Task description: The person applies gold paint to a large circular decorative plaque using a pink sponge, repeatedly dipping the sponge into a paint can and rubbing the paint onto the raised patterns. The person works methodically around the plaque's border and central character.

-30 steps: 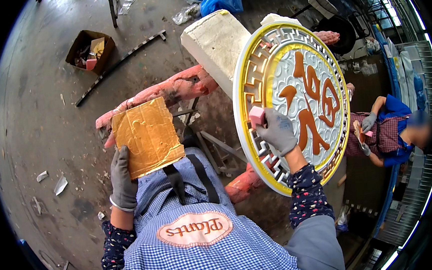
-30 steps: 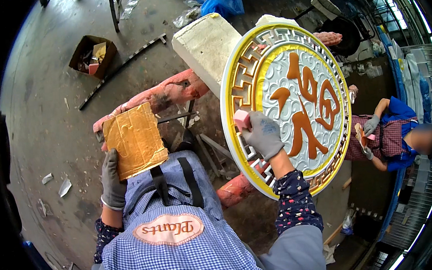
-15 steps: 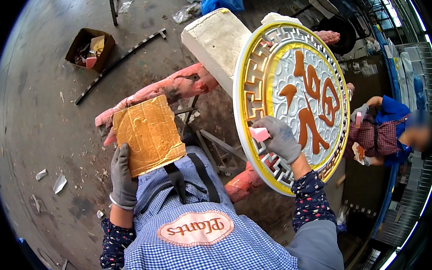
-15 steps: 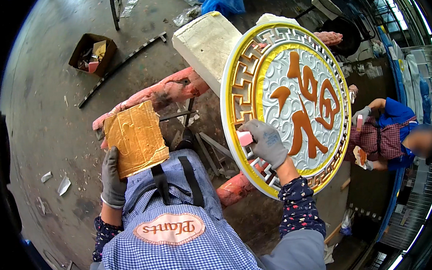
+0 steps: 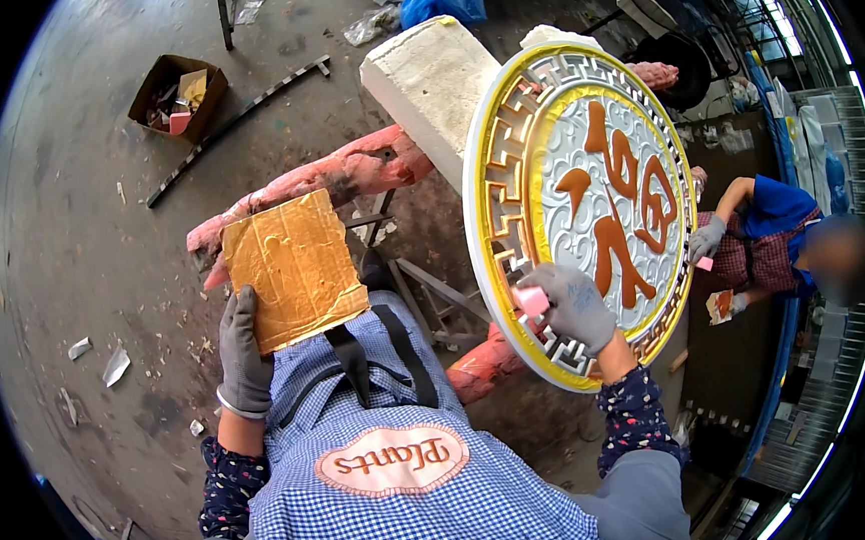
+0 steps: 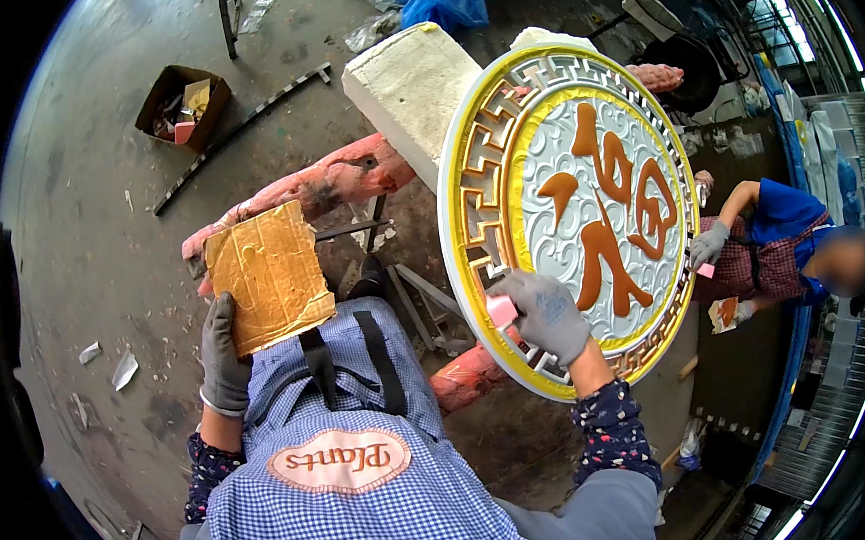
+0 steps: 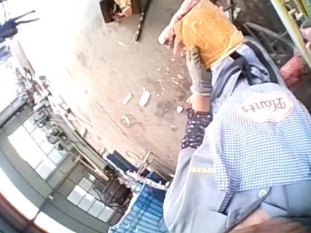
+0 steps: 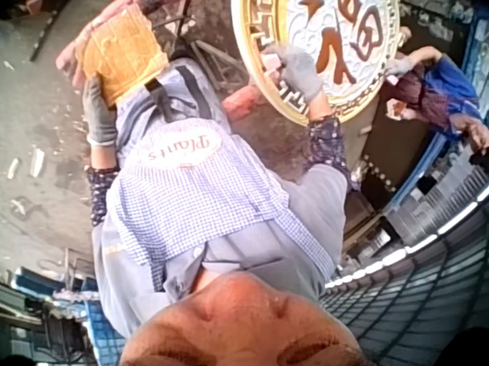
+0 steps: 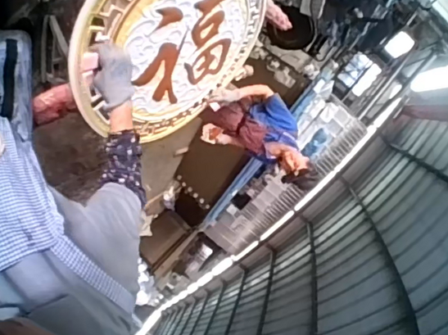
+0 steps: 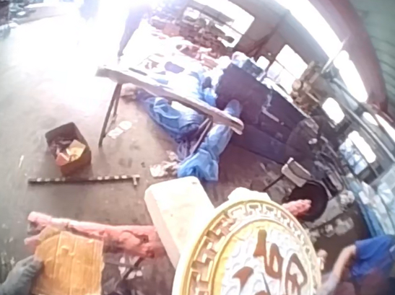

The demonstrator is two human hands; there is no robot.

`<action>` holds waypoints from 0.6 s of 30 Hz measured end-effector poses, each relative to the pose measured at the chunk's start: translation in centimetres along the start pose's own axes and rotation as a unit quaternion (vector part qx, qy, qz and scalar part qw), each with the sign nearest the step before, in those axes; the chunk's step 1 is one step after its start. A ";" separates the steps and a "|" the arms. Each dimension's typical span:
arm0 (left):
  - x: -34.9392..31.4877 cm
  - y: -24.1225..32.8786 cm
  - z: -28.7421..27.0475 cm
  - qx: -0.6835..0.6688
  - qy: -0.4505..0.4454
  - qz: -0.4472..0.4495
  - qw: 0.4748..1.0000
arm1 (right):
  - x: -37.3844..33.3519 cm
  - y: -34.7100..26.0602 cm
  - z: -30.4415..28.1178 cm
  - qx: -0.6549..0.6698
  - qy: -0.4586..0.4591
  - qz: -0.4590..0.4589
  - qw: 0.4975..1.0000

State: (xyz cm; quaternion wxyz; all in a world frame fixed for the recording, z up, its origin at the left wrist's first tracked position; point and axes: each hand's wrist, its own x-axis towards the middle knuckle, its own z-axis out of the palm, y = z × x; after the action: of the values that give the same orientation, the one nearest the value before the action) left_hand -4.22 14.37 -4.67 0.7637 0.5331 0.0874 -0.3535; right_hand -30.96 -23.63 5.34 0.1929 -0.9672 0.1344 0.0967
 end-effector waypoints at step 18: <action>-1.2 0.5 4.5 0.114 -0.117 -0.021 0.986 | 9.2 -14.6 -0.4 0.250 0.159 -0.062 0.953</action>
State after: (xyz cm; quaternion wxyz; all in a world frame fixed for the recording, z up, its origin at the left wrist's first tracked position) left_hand -5.87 11.08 -1.85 0.6953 0.5697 -0.0323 -0.4370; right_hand -17.90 -12.87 8.54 0.4101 -0.8974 0.1230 -0.1067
